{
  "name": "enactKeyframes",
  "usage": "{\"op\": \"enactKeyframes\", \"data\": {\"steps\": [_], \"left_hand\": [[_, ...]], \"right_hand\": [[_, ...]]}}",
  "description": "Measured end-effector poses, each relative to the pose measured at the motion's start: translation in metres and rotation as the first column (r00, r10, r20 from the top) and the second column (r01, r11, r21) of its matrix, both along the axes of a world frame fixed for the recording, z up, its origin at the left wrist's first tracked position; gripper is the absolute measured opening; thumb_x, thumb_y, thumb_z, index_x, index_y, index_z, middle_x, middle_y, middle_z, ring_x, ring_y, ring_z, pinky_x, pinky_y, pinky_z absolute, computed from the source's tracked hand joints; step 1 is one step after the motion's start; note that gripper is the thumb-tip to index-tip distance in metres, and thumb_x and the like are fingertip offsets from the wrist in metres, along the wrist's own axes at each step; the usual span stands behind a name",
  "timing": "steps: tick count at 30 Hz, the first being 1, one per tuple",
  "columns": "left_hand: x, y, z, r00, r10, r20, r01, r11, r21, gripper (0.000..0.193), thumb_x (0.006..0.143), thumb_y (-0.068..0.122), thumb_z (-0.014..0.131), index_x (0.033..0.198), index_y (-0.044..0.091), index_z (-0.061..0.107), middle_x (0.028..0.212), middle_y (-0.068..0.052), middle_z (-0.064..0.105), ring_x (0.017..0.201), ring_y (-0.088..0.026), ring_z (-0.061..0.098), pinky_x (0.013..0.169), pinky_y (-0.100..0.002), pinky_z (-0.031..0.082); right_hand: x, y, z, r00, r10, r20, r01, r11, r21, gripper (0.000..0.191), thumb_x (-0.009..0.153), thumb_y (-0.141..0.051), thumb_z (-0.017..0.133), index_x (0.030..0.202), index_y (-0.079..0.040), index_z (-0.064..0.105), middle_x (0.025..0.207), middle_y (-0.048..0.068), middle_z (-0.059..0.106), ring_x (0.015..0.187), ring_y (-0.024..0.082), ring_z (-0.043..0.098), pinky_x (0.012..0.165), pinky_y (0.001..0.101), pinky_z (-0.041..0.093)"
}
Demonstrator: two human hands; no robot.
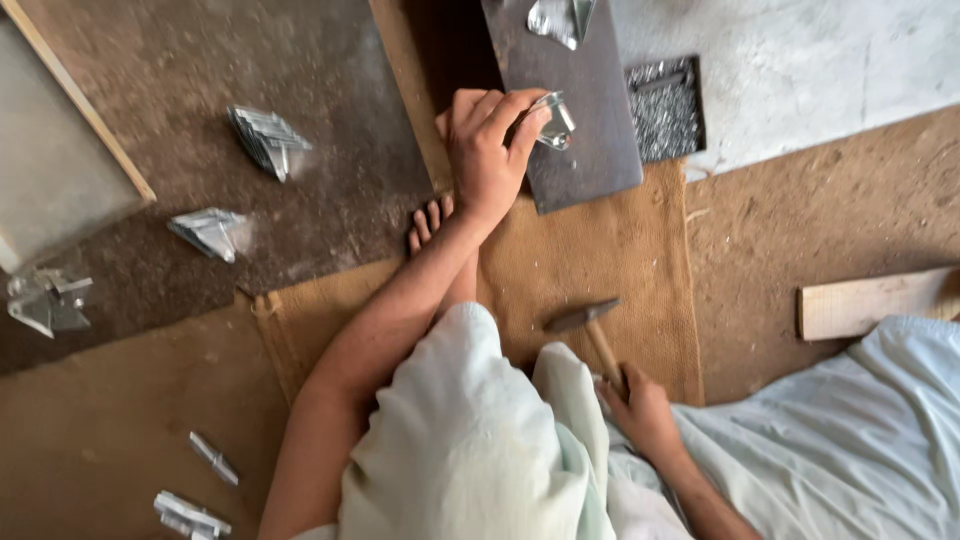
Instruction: The person sits on the floor and hammers flat galvanized metal angle pieces on a heavy steel block to bend them into brackets. They place each finished piece onto a growing stack, reposition pieces, and move a wooden tray aside while working.
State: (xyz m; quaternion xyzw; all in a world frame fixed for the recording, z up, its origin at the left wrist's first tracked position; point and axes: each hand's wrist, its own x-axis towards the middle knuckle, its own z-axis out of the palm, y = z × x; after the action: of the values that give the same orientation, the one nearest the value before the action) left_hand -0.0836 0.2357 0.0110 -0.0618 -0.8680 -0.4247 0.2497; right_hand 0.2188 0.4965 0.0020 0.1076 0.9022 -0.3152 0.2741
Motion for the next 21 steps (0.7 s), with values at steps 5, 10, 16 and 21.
{"op": "enactKeyframes", "data": {"steps": [5,10,16,21], "left_hand": [[0.020,0.005,0.006,0.998,-0.054,0.041,0.056,0.997,-0.048,0.017,0.098,0.032,0.074,0.110,0.021,0.077,0.088,0.011,0.070,0.095,-0.013,0.057,0.095,-0.037,0.035],[0.020,0.010,0.015,1.000,-0.013,-0.018,0.011,0.995,-0.103,0.012,0.097,0.029,0.075,0.107,0.023,0.078,0.081,0.010,0.068,0.092,-0.012,0.056,0.094,-0.038,0.032],[0.029,0.010,-0.005,0.995,-0.055,-0.086,0.037,0.979,-0.202,0.024,0.097,0.023,0.081,0.119,0.026,0.073,0.085,0.011,0.066,0.095,-0.012,0.056,0.098,-0.041,0.031],[0.029,0.010,-0.016,0.985,-0.084,-0.151,0.039,0.961,-0.275,0.039,0.096,0.019,0.082,0.131,0.029,0.067,0.088,0.011,0.061,0.097,-0.013,0.055,0.100,-0.042,0.030]], "right_hand": [[-0.049,-0.011,0.069,0.962,-0.237,0.136,0.273,0.855,-0.442,0.025,0.101,-0.021,0.058,0.113,-0.001,0.065,0.066,0.002,0.057,0.055,0.008,0.052,0.050,0.0280,0.046],[-0.122,-0.037,0.124,0.974,-0.227,0.012,0.222,0.938,-0.265,0.028,0.106,-0.026,0.047,0.103,-0.002,0.062,0.053,0.001,0.048,0.043,0.009,0.042,0.042,0.0290,0.036],[-0.134,-0.044,0.134,0.970,-0.129,-0.205,0.053,0.939,-0.341,0.035,0.109,-0.034,0.045,0.095,-0.004,0.057,0.054,-0.001,0.051,0.043,0.007,0.049,0.043,0.0260,0.039],[-0.159,-0.049,0.111,0.978,-0.052,-0.203,0.016,0.984,-0.177,0.038,0.110,-0.036,0.045,0.090,-0.005,0.055,0.057,-0.001,0.056,0.046,0.011,0.056,0.044,0.0284,0.043]]}}
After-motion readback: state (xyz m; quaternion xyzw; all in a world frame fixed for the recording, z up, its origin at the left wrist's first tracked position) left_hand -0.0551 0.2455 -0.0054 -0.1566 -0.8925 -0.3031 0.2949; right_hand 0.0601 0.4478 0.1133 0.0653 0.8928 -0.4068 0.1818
